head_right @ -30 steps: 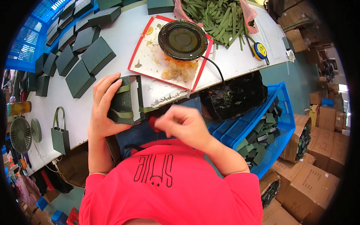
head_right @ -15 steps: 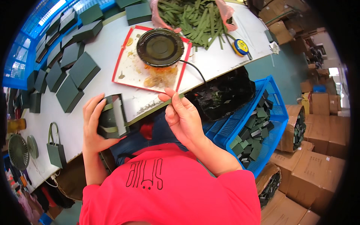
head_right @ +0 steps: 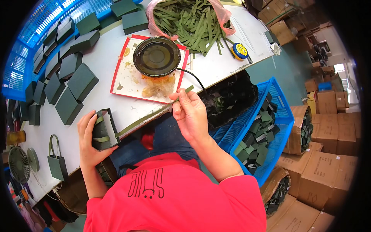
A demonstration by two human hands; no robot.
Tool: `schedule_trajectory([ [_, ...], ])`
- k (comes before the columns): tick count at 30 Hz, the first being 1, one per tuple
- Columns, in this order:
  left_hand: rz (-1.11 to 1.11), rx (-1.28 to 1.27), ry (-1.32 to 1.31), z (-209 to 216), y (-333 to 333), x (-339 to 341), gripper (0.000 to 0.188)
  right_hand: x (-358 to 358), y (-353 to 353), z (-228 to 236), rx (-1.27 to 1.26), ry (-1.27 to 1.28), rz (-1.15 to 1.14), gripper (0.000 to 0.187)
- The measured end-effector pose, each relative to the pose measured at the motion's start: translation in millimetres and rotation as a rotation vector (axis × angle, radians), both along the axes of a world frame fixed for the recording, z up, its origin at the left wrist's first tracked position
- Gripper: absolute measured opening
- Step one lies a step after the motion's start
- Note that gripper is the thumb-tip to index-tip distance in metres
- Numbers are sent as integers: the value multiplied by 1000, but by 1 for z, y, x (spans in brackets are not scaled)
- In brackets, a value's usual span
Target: The person sits at a table and wraps green rectangular boxes with green ribbons. They pick up a box, loop a ribbon around it, and tie a knot to secure it. The finished boxes are placed on the table to the left.
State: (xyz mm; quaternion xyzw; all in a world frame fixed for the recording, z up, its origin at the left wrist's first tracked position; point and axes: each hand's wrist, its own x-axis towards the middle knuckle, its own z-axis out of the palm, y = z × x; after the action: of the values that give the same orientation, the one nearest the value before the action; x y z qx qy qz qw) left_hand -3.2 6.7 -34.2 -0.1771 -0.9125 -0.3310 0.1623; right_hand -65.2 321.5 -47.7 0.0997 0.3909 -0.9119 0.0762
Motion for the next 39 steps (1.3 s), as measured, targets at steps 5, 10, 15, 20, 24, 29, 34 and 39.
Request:
schedule_trajectory([
  [5,-60,18,-6,5,12,-7,92,-16,-6,19,415,66,74,20],
  [10,-122,45,-4,5,24,-14,89,-34,-5,20,539,96,137,25],
  [15,-147,59,-13,10,32,-16,87,-41,-14,22,547,69,168,27],
  [20,-146,59,-17,9,31,-15,87,-46,-18,21,518,37,172,27],
  [24,-141,52,-22,9,30,-15,88,-50,-18,19,530,28,156,26],
  [29,-139,41,-14,8,29,-14,88,-52,-15,18,431,-35,187,22],
  [34,-139,41,2,5,27,-15,91,-48,-9,15,382,-21,190,20],
  [39,-163,62,-1,6,21,-16,97,-23,-12,26,480,66,213,18],
])
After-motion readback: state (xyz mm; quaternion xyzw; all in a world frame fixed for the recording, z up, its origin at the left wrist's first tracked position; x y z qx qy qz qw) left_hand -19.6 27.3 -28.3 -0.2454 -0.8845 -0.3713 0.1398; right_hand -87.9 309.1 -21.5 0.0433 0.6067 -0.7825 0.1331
